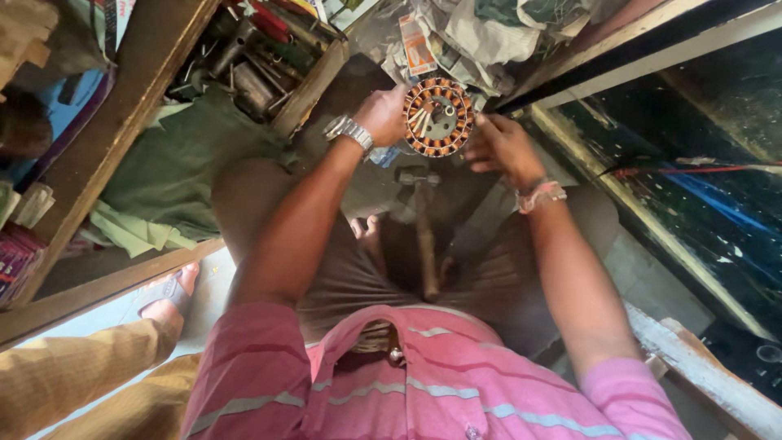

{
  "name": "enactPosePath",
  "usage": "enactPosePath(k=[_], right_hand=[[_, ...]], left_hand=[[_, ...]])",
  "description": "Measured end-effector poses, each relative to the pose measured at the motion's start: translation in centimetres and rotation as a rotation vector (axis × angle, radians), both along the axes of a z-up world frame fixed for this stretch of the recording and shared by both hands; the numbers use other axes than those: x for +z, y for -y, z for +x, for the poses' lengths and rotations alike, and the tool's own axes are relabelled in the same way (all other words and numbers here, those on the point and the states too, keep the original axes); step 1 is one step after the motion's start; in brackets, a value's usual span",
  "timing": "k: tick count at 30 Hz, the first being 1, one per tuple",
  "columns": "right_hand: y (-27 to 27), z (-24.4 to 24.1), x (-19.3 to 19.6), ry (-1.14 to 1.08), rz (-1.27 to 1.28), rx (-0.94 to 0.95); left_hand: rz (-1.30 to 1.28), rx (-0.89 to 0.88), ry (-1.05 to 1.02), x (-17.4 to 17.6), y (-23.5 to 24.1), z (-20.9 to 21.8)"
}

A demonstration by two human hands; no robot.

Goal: The person assembles and adjusts a circular electrical component with copper windings, using pliers and a hammer. They fit a yellow ring into a housing, manipulate wires, and tap the component with a hammer while seated on the floor.

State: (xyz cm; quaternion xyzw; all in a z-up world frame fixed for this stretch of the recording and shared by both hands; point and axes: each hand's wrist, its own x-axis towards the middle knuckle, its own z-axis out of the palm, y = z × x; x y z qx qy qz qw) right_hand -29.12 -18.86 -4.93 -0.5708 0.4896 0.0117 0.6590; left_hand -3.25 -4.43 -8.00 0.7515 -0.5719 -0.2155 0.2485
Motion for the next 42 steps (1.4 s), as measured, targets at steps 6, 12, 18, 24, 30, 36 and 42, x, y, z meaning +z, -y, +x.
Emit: enactPosePath(k=[6,12,18,24,30,36,42], right_hand=[[-2.5,3.1,0.9,0.182,0.022,0.042],[-2.6,2.6,3.5,0.174,-0.008,-0.069],[-3.3,0.7,9.0,0.623,-0.144,-0.127],[-4.1,1.5,10.5,0.696,-0.198,-0.125],[-3.7,1.1,9.5,0.679,-0.146,-0.090],[-3.4,1.2,9.6,0.637,-0.149,-0.098],[-3.9,1.4,9.5,0.671,-0.183,-0.055]], left_hand=[[0.159,0.126,-0.609,3.6,-0.6,0.4],[0.157,0.146,-0.853,9.3,-0.8,0.4],[-0.105,0.071,-1.386,12.6,-2.1,0.0],[-0.163,0.113,-1.477,13.5,-2.0,-1.4],[-0.162,0.154,-1.430,11.3,-1.7,-1.9],[-0.229,0.163,-1.357,10.1,-1.0,-2.4],[-0.233,0.221,-1.290,9.1,-0.9,-2.6]])
